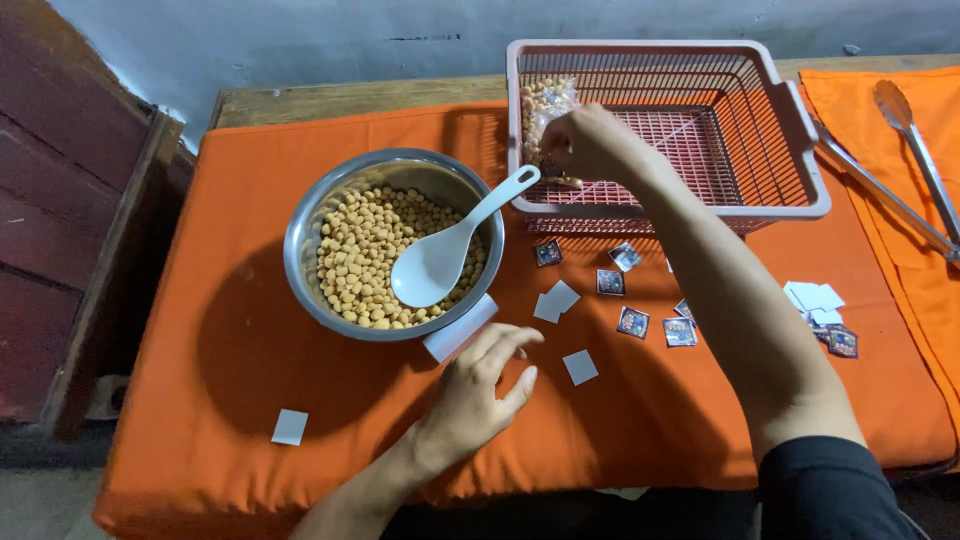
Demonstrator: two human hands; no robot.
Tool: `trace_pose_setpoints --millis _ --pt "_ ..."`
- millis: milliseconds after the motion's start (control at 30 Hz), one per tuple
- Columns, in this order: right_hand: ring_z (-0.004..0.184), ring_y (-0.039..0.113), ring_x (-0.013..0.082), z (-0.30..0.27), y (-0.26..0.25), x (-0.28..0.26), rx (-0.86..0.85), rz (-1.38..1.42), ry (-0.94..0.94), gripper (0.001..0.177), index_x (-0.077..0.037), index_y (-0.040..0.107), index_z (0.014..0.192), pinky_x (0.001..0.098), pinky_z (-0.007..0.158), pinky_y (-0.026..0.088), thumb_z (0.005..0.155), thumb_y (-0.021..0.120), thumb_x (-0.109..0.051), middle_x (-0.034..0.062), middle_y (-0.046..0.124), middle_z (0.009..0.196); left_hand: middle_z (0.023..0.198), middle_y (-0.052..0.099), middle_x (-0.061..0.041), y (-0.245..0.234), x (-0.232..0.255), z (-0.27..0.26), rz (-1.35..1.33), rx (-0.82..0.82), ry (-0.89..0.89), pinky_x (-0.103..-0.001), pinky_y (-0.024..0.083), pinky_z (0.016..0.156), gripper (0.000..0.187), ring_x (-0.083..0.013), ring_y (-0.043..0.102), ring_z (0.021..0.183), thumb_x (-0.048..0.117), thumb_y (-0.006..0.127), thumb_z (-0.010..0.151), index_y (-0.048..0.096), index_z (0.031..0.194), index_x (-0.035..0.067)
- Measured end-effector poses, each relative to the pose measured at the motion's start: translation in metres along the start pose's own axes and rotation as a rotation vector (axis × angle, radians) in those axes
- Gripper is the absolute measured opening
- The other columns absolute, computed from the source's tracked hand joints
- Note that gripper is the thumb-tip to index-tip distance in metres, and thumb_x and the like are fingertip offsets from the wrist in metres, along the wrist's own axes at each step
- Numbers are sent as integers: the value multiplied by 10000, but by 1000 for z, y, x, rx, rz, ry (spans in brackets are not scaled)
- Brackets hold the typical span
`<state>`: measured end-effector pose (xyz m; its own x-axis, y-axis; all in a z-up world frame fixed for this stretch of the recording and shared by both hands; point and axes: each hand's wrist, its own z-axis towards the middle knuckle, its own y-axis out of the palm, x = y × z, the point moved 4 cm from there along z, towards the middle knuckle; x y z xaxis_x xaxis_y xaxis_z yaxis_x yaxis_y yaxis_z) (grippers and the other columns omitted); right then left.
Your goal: Packaging peanuts into small plastic bags, applying labels, and placing them into a basket.
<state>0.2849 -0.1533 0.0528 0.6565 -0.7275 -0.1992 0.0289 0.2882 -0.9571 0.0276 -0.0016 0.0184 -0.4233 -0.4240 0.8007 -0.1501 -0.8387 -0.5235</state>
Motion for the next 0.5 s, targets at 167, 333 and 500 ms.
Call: trace_pose_setpoints --millis 167,333,500 --pt "625 607 224 -3 5 -12 -110 132 58 371 -71 697 898 370 523 503 727 400 71 108 684 789 828 588 -76 -23 41 -6 50 242 624 -316 421 603 88 -201 589 684 63 521 889 595 933 47" --pt "730 624 252 -37 -19 -43 302 48 -125 199 13 676 966 366 648 541 807 561 42 163 661 928 712 488 -40 -49 70 -44 55 396 826 -329 387 532 51 -185 461 570 80 465 856 510 840 97" --pt "714 568 282 -90 -27 -76 766 187 -263 227 -24 689 940 345 627 472 791 579 107 112 595 825 619 398 -7 -56 89 -78 -13 176 759 -356 319 521 145 -195 345 521 105 441 810 469 675 149"
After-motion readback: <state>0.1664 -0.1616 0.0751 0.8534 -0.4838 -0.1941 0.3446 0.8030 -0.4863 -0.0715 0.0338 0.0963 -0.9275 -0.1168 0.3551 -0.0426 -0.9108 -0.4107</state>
